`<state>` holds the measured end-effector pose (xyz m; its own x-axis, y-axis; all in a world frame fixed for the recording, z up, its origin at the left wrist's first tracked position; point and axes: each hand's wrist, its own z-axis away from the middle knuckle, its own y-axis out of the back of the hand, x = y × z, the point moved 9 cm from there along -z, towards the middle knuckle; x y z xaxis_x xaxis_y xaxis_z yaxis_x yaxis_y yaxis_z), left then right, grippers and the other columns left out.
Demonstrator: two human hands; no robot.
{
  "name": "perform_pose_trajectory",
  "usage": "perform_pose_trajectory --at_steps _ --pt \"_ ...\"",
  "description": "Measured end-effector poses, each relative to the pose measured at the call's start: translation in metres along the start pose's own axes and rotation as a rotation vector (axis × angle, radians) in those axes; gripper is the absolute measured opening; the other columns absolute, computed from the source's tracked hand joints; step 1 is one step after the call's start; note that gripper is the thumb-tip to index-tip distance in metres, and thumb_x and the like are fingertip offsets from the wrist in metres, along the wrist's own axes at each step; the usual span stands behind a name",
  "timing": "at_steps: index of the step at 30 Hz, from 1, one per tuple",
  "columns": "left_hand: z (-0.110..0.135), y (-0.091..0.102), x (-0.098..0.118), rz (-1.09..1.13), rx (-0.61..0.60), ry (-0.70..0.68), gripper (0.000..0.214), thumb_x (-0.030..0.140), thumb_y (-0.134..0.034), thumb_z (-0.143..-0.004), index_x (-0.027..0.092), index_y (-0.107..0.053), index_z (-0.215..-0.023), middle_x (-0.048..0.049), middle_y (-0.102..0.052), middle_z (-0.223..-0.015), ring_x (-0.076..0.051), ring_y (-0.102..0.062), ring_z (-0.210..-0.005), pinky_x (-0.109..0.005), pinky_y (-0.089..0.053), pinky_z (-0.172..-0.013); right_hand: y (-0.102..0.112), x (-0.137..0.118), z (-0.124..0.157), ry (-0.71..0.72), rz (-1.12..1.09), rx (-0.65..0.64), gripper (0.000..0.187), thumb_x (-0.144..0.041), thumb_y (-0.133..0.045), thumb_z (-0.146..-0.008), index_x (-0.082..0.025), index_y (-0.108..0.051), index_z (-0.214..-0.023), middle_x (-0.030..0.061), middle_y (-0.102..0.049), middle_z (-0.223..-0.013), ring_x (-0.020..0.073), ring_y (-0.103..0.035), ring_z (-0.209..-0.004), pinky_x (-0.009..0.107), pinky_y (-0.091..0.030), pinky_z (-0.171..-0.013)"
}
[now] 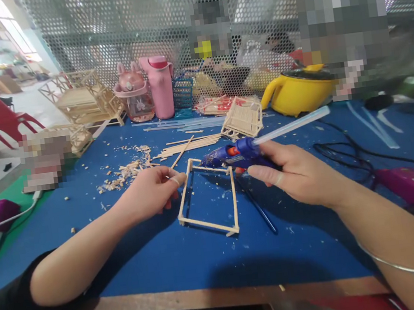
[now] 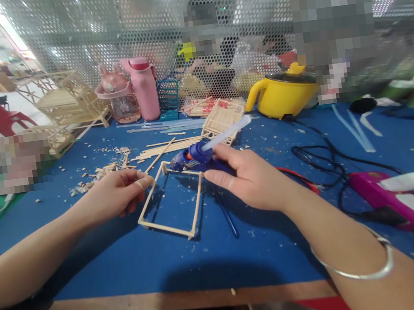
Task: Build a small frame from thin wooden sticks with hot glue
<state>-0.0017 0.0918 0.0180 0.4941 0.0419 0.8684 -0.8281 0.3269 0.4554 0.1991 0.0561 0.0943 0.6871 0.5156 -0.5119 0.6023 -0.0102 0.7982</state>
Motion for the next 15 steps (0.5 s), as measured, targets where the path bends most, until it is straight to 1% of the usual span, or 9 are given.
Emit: perform_pose_trajectory --at_steps 2,5,11,15 --pt "0.003 -0.005 0.002 0.019 -0.037 0.006 0.031 0.047 -0.064 -0.073 0.016 -0.06 -0.069 0.0033 -0.052 -0.046 -0.008 -0.045 -0.035 -0.017 -0.031 -0.033 -0.004 -0.002 -0.002 0.014 0.063 0.002 0.028 -0.036 -0.053 -0.085 -0.023 -0.061 -0.108 0.004 -0.07 -0.089 0.0203 -0.062 -0.073 0.031 -0.048 -0.063" --pt "0.004 -0.01 0.004 0.026 -0.075 -0.001 0.03 0.045 -0.066 -0.072 0.015 -0.061 -0.066 0.0034 -0.05 -0.043 -0.007 -0.042 -0.035 -0.017 -0.032 -0.035 -0.009 -0.001 -0.005 0.026 0.152 0.017 0.026 -0.036 -0.054 -0.085 -0.023 -0.06 -0.107 0.003 -0.069 -0.088 0.0203 -0.063 -0.075 0.029 -0.046 -0.063" --pt "0.004 -0.01 0.003 -0.013 -0.074 0.0 0.028 0.044 -0.063 -0.074 0.016 -0.064 -0.072 0.0034 -0.05 -0.043 -0.008 -0.043 -0.036 -0.018 -0.035 -0.037 -0.017 0.0 -0.01 0.046 0.215 0.009 0.027 -0.037 -0.051 -0.087 -0.023 -0.057 -0.109 0.0021 -0.068 -0.08 0.0189 -0.061 -0.068 0.027 -0.041 -0.059" --pt "0.004 -0.01 0.004 -0.006 -0.074 -0.015 0.03 0.045 -0.063 -0.073 0.015 -0.064 -0.071 0.0029 -0.05 -0.042 -0.009 -0.043 -0.035 -0.019 -0.034 -0.037 -0.02 -0.002 -0.011 0.06 0.222 0.009 0.027 -0.037 -0.05 -0.088 -0.023 -0.056 -0.109 0.0022 -0.068 -0.08 0.0192 -0.061 -0.069 0.026 -0.041 -0.058"
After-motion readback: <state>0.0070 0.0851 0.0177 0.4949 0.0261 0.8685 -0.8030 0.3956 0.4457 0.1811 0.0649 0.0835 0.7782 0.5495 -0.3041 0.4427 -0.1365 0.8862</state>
